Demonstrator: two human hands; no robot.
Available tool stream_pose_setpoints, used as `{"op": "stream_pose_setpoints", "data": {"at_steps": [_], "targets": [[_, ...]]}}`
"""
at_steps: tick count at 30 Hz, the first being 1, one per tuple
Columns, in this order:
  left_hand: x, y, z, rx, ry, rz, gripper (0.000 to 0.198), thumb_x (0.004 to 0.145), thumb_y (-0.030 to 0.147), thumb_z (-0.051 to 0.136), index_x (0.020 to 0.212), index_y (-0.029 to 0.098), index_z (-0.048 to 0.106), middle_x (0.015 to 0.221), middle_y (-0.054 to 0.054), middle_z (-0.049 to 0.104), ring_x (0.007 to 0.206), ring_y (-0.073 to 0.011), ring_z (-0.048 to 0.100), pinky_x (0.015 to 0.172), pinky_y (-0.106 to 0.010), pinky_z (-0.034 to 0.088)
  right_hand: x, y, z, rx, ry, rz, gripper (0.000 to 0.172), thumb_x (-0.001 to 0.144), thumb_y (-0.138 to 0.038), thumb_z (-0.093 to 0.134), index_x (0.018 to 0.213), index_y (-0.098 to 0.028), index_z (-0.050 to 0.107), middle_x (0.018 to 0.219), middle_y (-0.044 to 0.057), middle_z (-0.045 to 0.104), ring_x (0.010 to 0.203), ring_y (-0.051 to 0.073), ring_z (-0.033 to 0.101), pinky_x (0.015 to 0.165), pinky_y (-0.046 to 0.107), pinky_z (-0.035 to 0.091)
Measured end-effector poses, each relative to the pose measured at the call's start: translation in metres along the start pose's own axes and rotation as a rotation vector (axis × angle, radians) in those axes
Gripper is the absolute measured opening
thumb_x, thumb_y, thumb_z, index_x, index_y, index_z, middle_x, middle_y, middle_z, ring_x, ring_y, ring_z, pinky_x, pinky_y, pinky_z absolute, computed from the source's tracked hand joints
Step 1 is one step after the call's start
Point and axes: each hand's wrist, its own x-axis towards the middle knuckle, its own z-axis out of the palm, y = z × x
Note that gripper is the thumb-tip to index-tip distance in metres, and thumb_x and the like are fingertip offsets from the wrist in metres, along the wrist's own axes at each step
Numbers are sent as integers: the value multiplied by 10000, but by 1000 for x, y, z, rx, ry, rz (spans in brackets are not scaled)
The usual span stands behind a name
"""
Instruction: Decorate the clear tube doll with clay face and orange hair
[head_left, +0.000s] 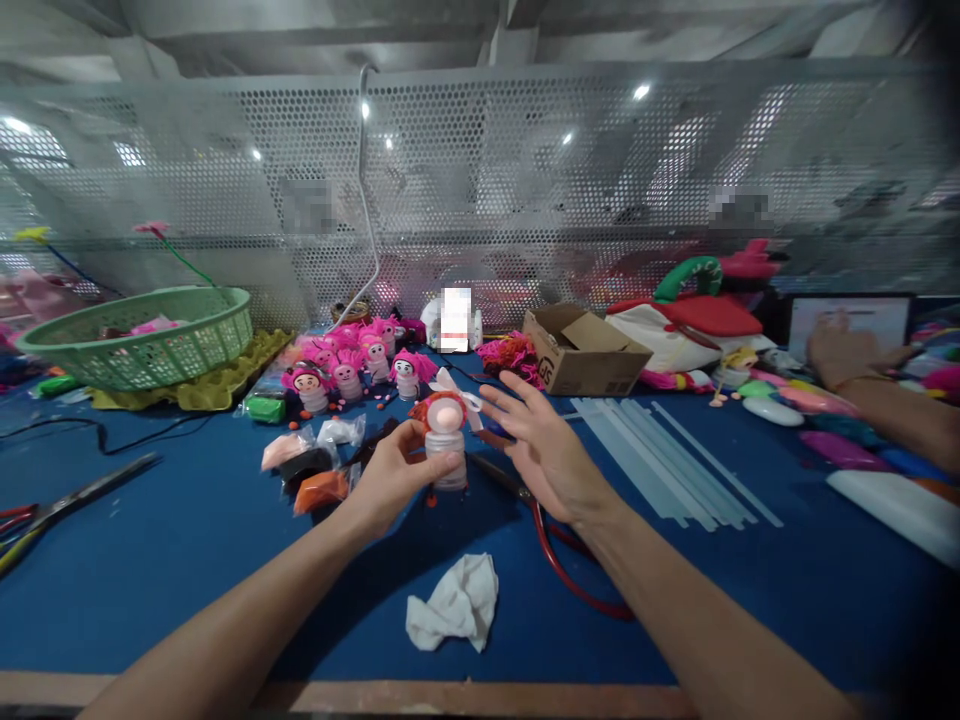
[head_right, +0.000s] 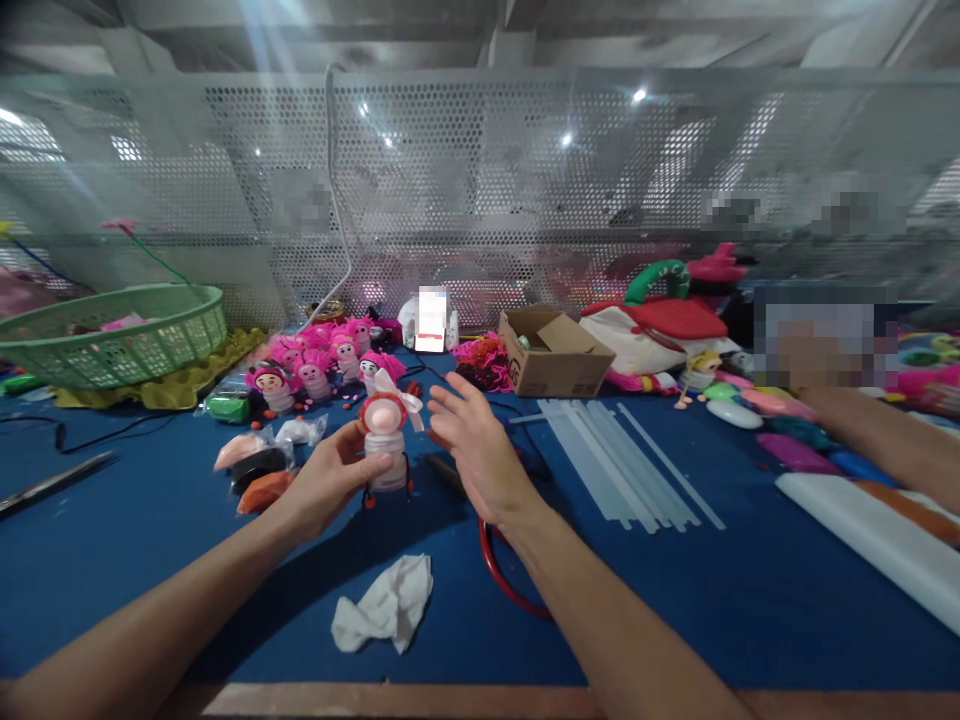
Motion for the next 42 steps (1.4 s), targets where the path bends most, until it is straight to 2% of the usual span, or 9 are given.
{"op": "stream_pose_setpoints", "data": {"at_steps": [2,4,7,15,19,22,27,30,42], "targets": [[0,-1,1,-10,-28,9,389,585,299,724,880,138,529,836,-12,593,710,-110,567,645,-232,455,-3,3,3,18,-152,86,526,637,-318,680,1119,-265,476,1160,41,548,1044,188,513,857,351,408],[0,-3,1,-28,-46,21,391,596,297,719,898,143,524,861,-17,596,750,-119,573,684,-243,460,-6,6,6,-7,-267,147,502,635,-325,689,1089,-217,503,1122,66,572,1030,197,526,894,363,382],[0,-4,1,-21,-46,31,389,596,292,720,893,147,516,871,-16,598,769,-118,575,715,-247,460,-8,12,7,-35,-344,183,417,641,-266,693,1020,-187,539,1059,60,604,991,184,549,906,345,370],[0,-7,1,17,14,65,435,533,272,754,823,159,450,862,-5,582,726,-112,566,668,-242,452,-8,17,6,-55,-271,304,335,641,-294,692,924,-150,586,937,52,645,861,172,595,827,328,413],[2,-8,0,78,-32,78,442,544,286,743,841,164,439,877,-15,574,741,-127,562,678,-258,442,-8,20,5,-124,-299,225,314,672,-309,667,934,-148,605,949,57,649,902,179,580,845,323,405],[2,-1,-4,276,-57,131,383,579,334,713,818,157,472,809,-19,578,727,-137,547,665,-258,422,-8,22,4,-184,-260,140,329,683,-323,656,955,-146,598,974,64,645,922,189,574,866,337,394],[-4,22,-8,636,211,404,288,632,352,668,789,168,511,753,-1,537,670,-120,478,617,-240,367,-9,24,6,-196,-217,94,359,684,-342,648,986,-163,574,976,65,648,913,196,583,851,344,405],[-8,29,-4,607,202,491,332,637,309,670,902,176,523,888,-34,560,778,-146,502,705,-259,382,-10,25,8,-215,-222,98,377,658,-342,670,986,-182,574,985,55,649,926,200,581,852,341,405],[-5,19,-1,470,178,403,291,683,331,640,904,177,530,877,-41,577,758,-140,519,707,-267,405,-15,25,11,-337,-270,15,305,689,-312,629,962,-184,581,923,33,648,891,202,579,815,342,420]]}}
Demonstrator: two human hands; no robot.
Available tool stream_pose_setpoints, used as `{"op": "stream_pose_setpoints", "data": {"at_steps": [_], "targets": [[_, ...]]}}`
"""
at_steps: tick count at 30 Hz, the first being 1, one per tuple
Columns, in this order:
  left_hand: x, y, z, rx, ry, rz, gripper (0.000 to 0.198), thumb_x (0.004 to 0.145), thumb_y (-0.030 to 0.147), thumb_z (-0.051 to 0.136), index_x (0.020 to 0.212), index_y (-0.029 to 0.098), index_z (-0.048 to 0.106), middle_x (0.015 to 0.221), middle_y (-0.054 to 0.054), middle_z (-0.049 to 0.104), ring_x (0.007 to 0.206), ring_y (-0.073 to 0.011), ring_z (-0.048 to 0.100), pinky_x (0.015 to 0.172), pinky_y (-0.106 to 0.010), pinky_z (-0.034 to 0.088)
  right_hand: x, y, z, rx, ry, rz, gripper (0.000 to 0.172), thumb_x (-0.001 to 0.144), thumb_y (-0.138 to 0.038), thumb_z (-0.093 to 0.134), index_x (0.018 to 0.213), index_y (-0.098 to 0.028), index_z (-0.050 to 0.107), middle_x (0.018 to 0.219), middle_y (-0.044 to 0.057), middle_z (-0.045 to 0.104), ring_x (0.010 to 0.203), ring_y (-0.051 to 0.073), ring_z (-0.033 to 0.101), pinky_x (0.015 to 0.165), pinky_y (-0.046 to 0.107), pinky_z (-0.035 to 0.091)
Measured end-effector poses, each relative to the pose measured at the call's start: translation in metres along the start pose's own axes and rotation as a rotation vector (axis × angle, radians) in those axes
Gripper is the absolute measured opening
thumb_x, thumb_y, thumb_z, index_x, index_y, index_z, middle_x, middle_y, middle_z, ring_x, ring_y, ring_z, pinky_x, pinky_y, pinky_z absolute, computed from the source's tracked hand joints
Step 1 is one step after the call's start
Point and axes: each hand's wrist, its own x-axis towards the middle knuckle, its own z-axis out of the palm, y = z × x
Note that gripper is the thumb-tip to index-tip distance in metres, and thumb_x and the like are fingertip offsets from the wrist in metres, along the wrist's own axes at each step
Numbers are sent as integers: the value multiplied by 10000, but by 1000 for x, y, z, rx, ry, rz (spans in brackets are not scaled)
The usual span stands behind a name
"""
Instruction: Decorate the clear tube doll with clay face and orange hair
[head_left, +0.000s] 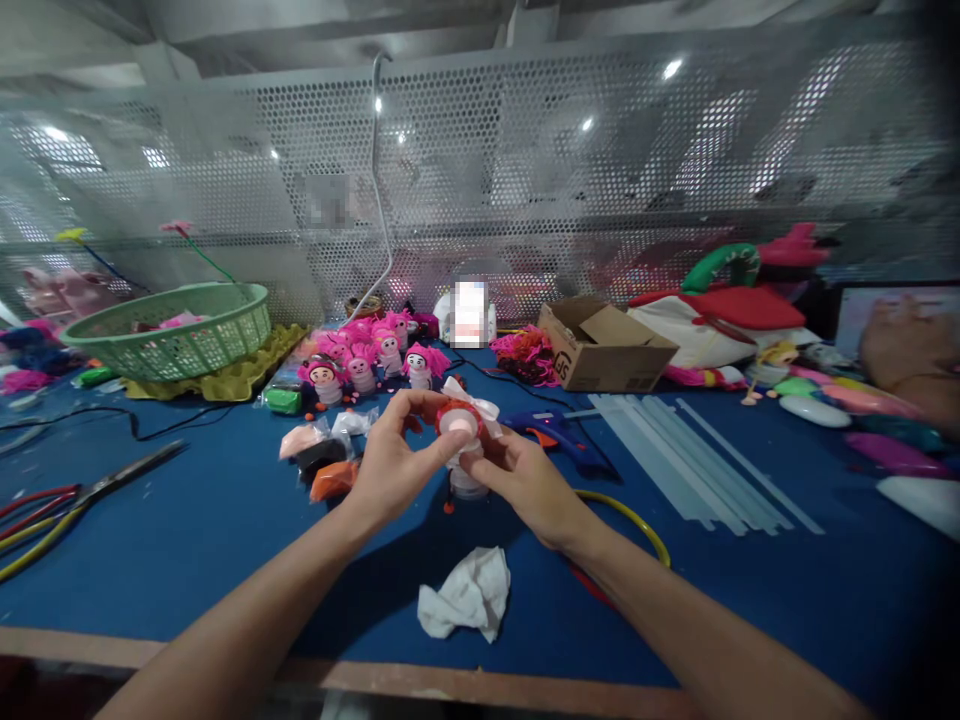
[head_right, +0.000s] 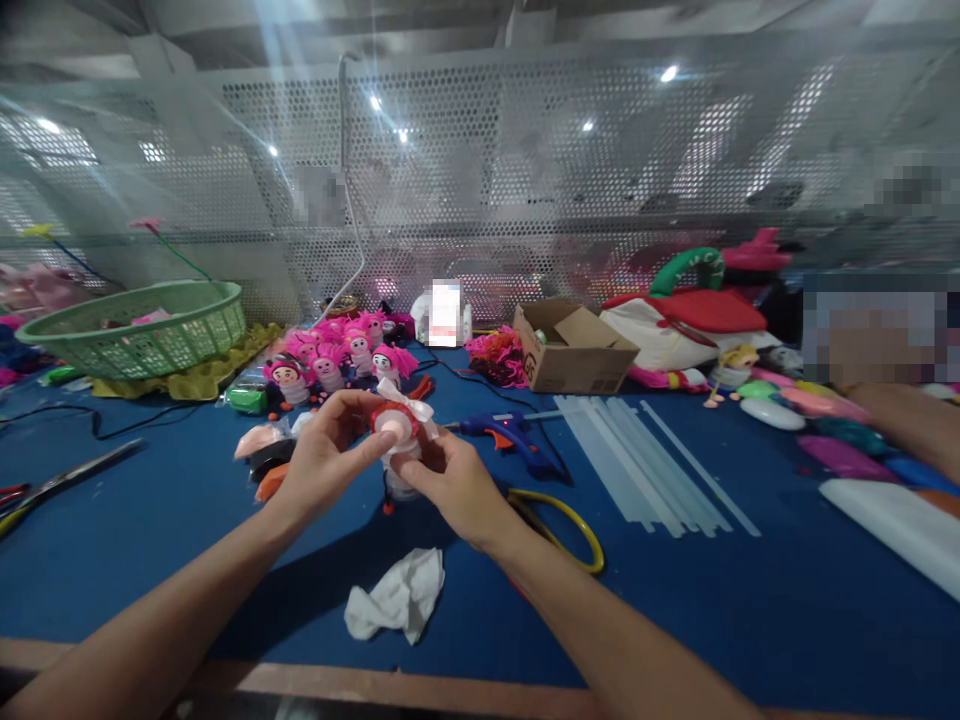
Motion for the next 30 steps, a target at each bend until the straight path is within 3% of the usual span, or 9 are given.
{"op": "stream_pose_setpoints", "data": {"at_steps": [10,16,21,25,30], "targets": [[0,0,2,-159,-6,-82,302,652,316,672,891,181,545,853,-34,591,733,-130,524,690,-257,405,-2,-2,2,-18,-21,-17,342,700,-287,618,1030,-215,567,901,21,646,862,197,583,783,339,436],[-1,-1,4,-153,-14,-73,304,657,310,669,907,183,552,858,-30,591,739,-132,525,689,-251,404,-2,-2,3,209,-37,59,362,680,-307,650,1017,-197,575,984,38,634,930,191,559,871,358,388],[-1,-3,5,-116,-28,-61,298,671,322,657,911,183,551,853,-24,579,736,-129,512,681,-246,398,-1,-6,5,431,-80,128,319,710,-321,630,1003,-201,590,976,36,634,919,174,558,798,304,421],[-2,-2,6,-135,-38,-72,304,659,326,667,903,176,564,842,-26,585,718,-127,508,671,-245,397,1,-6,6,463,-54,133,286,734,-373,600,972,-216,611,954,28,638,907,169,561,757,284,437],[-3,-2,7,-151,-39,-70,298,656,323,672,889,173,561,846,-29,592,728,-127,513,683,-247,402,-1,-6,9,451,-11,112,295,720,-370,618,983,-235,612,952,22,639,930,167,562,813,296,426]]}}
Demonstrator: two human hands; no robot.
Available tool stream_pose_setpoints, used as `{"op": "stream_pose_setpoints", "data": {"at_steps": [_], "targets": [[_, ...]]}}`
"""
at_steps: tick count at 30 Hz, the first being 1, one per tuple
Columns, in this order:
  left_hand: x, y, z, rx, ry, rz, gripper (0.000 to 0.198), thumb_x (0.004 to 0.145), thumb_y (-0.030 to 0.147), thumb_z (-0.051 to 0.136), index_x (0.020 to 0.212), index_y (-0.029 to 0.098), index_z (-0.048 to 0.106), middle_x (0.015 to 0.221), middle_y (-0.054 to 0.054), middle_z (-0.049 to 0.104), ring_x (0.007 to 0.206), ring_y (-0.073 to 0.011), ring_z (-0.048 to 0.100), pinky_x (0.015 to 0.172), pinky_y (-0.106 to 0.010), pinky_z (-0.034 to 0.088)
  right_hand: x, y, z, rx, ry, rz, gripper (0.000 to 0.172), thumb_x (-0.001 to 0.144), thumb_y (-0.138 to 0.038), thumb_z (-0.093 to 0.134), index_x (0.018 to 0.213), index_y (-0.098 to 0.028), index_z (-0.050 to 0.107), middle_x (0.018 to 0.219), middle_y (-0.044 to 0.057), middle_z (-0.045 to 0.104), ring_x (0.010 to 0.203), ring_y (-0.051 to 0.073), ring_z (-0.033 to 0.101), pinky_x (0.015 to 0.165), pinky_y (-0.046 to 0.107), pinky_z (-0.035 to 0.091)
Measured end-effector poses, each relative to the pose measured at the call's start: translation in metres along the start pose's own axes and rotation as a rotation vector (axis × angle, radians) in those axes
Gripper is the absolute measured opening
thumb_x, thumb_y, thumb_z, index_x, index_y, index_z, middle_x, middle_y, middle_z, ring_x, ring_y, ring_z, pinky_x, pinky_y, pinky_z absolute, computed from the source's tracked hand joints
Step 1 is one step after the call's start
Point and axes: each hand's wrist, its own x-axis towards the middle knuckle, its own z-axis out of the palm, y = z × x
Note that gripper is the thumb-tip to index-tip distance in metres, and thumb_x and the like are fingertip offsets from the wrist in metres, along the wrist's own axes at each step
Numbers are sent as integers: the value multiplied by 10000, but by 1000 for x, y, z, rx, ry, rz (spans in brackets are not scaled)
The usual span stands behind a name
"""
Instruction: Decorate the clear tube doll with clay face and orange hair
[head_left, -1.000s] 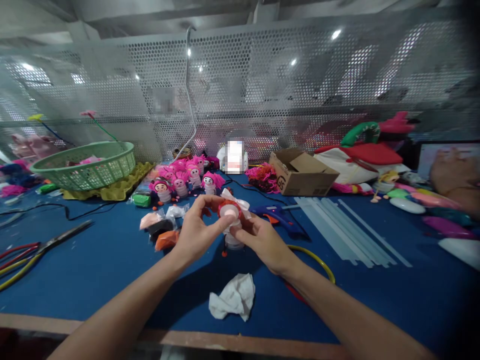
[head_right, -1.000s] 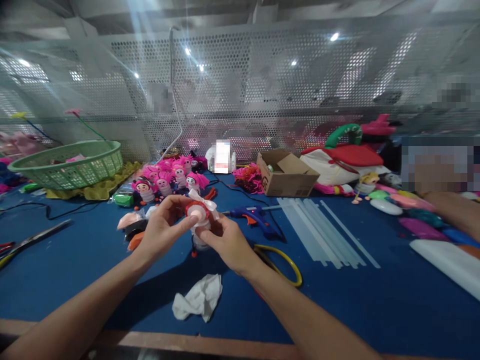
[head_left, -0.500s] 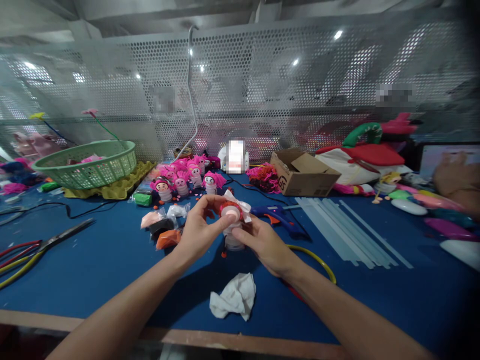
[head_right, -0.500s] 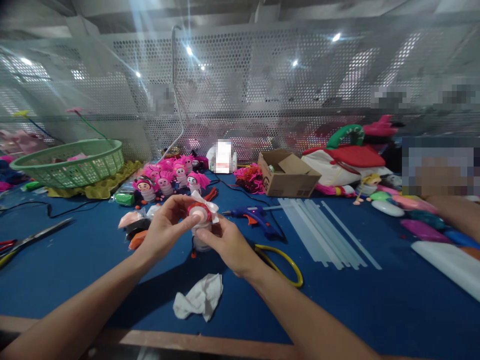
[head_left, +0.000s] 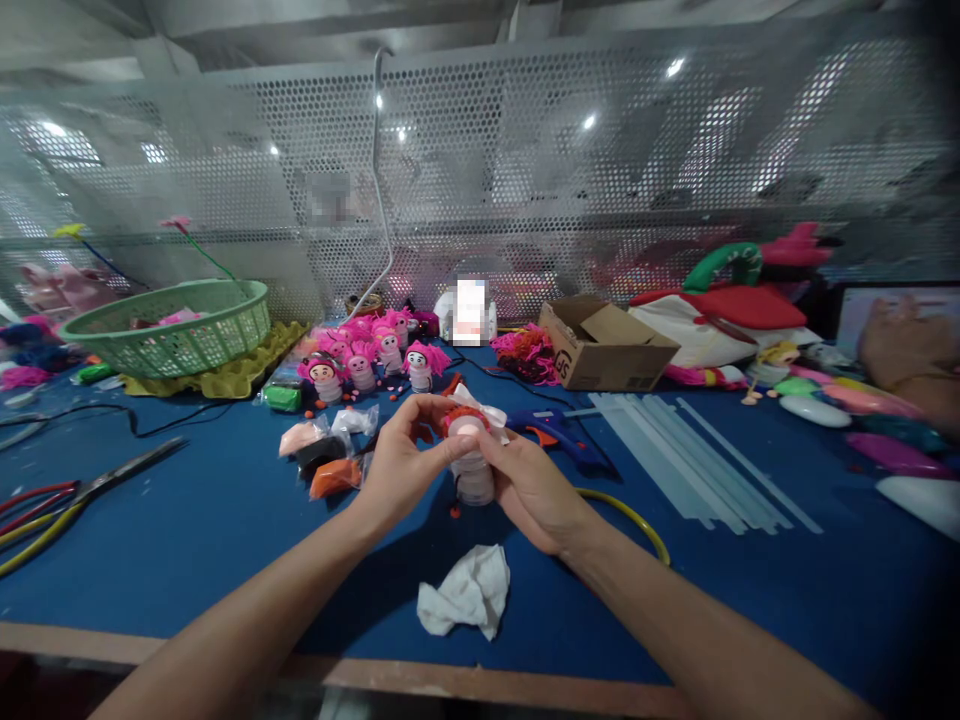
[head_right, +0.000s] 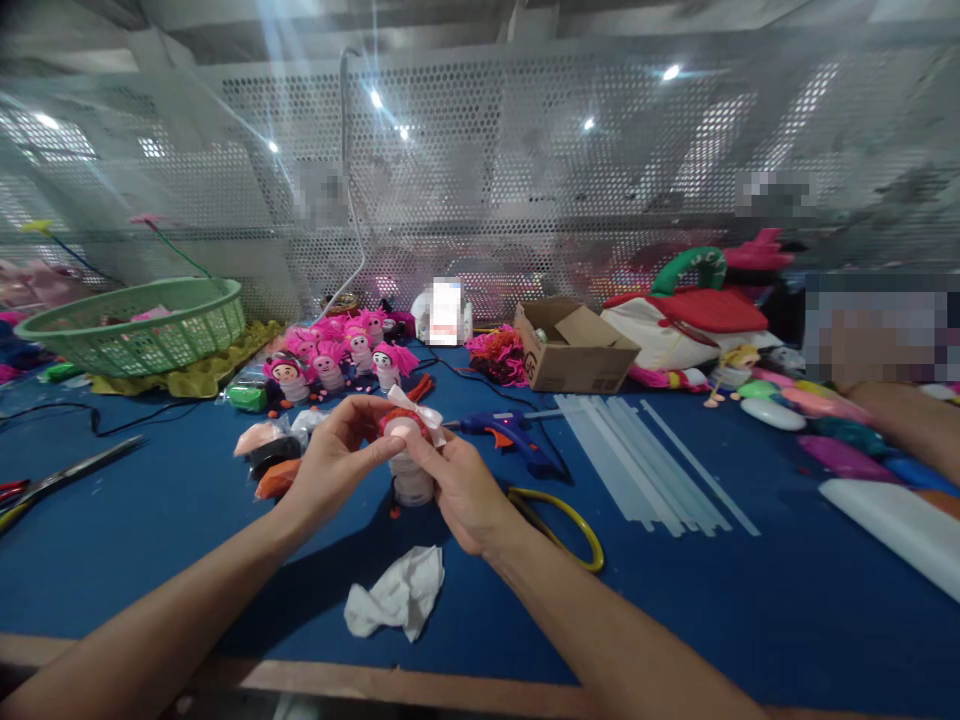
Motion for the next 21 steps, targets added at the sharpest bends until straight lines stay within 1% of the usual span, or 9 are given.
{"op": "stream_pose_setpoints", "data": {"at_steps": [3,6,9,13,16,21], "targets": [[-1,0,0,-2,-10,4,302,654,322,674,888,171,557,854,-32,595,738,-130,516,690,-248,405,-1,-1,2,9,6,-2,297,726,-370,613,997,-248,605,944,17,641,923,165,564,815,300,427],[-1,1,-1,0,-33,5,296,677,328,653,907,170,553,870,-38,591,770,-140,523,705,-254,409,-2,-2,4,18,11,16,287,725,-368,614,980,-236,613,943,18,641,926,165,560,829,301,418],[-1,2,-2,-6,-49,0,277,712,336,616,921,168,546,884,-46,587,796,-149,532,711,-259,416,-2,-1,3,26,31,14,263,711,-368,627,927,-219,625,915,24,645,899,173,567,814,310,423],[-1,2,-1,-28,-42,-16,271,714,330,615,920,167,548,887,-46,592,794,-148,540,713,-257,423,-1,0,3,16,66,4,240,699,-372,638,873,-206,637,881,33,649,854,171,576,776,304,432],[-1,1,-1,-47,-39,-39,271,716,328,612,920,165,541,892,-46,592,789,-144,544,716,-256,425,-1,0,4,15,75,8,233,692,-365,646,860,-204,640,875,33,650,844,166,575,781,300,425],[-1,1,0,-67,-33,-53,275,716,328,614,923,160,542,897,-44,591,783,-137,540,702,-242,420,-3,1,2,-7,51,-9,281,700,-378,634,916,-198,624,885,31,648,852,166,563,796,308,408]]}}
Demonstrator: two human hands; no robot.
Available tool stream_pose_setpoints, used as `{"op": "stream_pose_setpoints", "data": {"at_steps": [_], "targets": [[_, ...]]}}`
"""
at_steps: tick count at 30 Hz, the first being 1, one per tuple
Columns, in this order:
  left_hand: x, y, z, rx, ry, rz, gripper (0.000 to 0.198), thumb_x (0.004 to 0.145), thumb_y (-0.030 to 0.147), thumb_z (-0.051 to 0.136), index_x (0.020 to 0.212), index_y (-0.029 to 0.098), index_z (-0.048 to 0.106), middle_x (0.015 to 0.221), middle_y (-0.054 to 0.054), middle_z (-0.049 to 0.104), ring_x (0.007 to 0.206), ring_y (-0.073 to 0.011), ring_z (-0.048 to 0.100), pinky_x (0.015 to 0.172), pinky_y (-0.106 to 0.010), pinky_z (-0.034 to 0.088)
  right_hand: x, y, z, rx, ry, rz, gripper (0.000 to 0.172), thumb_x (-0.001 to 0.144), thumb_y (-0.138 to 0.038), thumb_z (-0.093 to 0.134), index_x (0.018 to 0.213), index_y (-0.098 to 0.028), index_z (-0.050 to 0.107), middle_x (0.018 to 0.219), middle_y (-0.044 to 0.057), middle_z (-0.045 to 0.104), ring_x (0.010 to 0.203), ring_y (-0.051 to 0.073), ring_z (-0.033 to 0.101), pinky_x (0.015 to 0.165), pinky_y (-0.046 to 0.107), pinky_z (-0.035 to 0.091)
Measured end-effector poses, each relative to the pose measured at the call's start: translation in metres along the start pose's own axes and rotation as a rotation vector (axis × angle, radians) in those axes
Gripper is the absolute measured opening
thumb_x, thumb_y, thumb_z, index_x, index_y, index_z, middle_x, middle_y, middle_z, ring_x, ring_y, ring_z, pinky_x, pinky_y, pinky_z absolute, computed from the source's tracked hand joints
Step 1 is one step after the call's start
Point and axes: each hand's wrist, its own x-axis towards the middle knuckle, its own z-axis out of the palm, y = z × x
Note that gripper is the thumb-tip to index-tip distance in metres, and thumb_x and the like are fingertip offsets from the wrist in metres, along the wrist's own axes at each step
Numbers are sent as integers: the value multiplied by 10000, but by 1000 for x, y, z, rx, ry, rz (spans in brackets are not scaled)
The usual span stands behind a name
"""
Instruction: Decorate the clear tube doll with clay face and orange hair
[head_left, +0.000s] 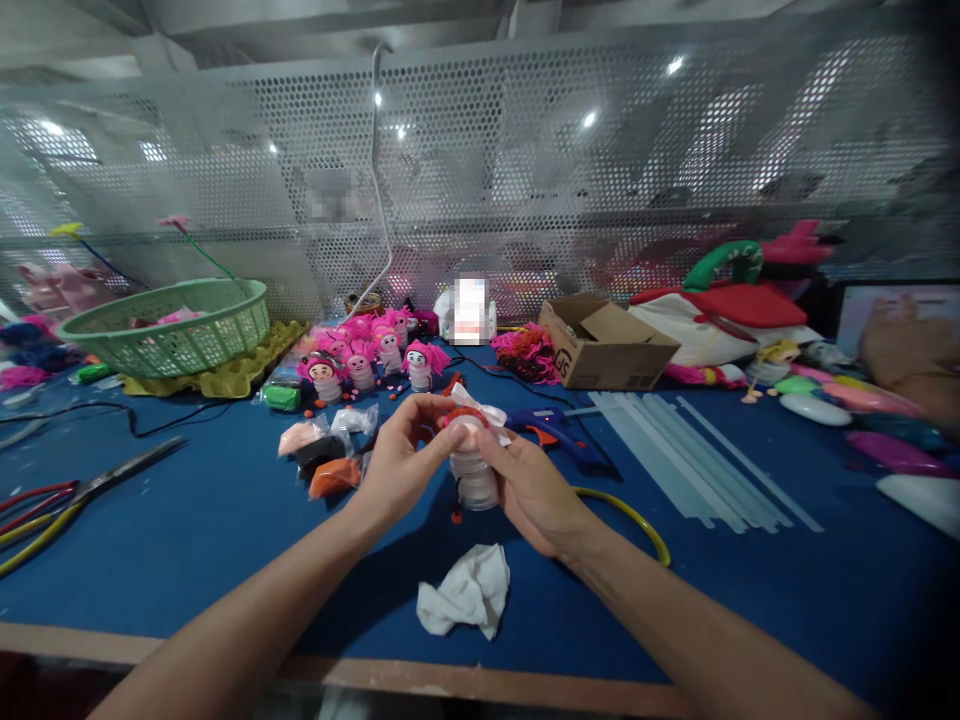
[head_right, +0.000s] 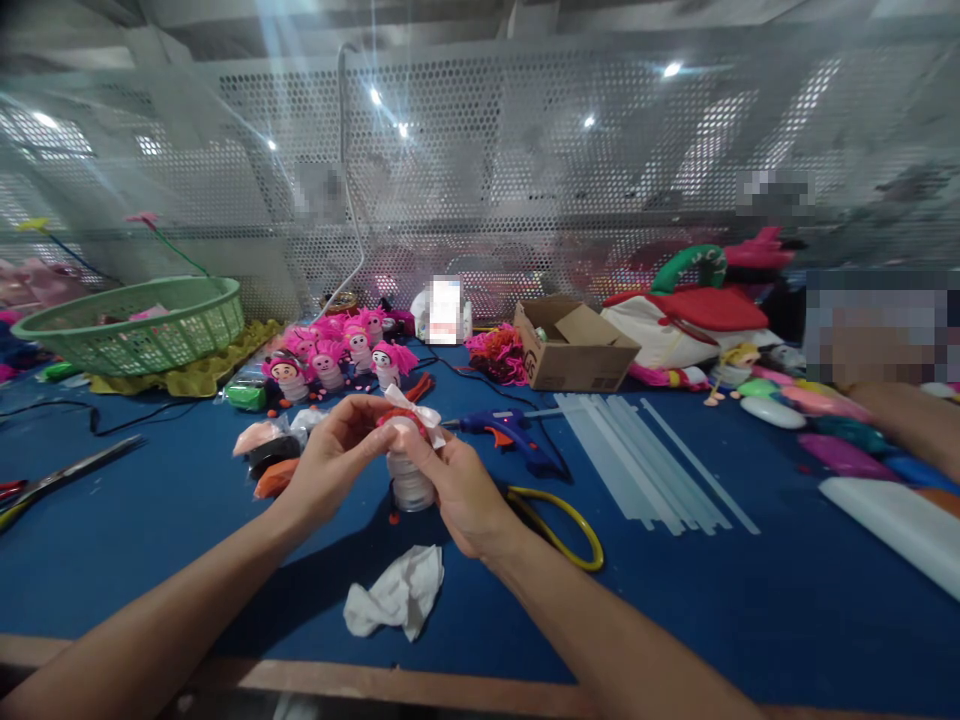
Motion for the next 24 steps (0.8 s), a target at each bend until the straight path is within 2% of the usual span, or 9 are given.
{"op": "stream_pose_setpoints", "data": {"at_steps": [6,14,19,24], "targets": [[-1,1,0,-13,-8,-11,268,720,313,613,928,163,537,898,-38,588,785,-130,536,699,-238,413,-1,2,-1,-57,-8,-33,290,691,-304,658,954,-195,604,923,19,632,864,144,542,839,296,369],[3,5,-3,-173,-64,-54,266,710,345,614,879,150,550,843,-27,581,769,-123,530,695,-232,414,1,3,-2,-74,11,-5,298,676,-307,666,950,-207,608,886,5,634,834,139,540,788,279,379],[2,5,-4,-20,-43,-34,272,667,325,658,848,151,552,776,-9,569,690,-108,509,625,-215,394,1,6,-3,-83,-12,-25,275,667,-302,671,916,-205,606,891,14,630,834,143,542,817,299,370],[1,4,-3,37,-25,-35,227,689,294,628,846,153,543,766,-3,563,676,-107,507,622,-218,390,0,8,-4,-169,4,-48,318,653,-321,680,934,-202,589,880,18,624,813,149,538,815,315,367]]}}
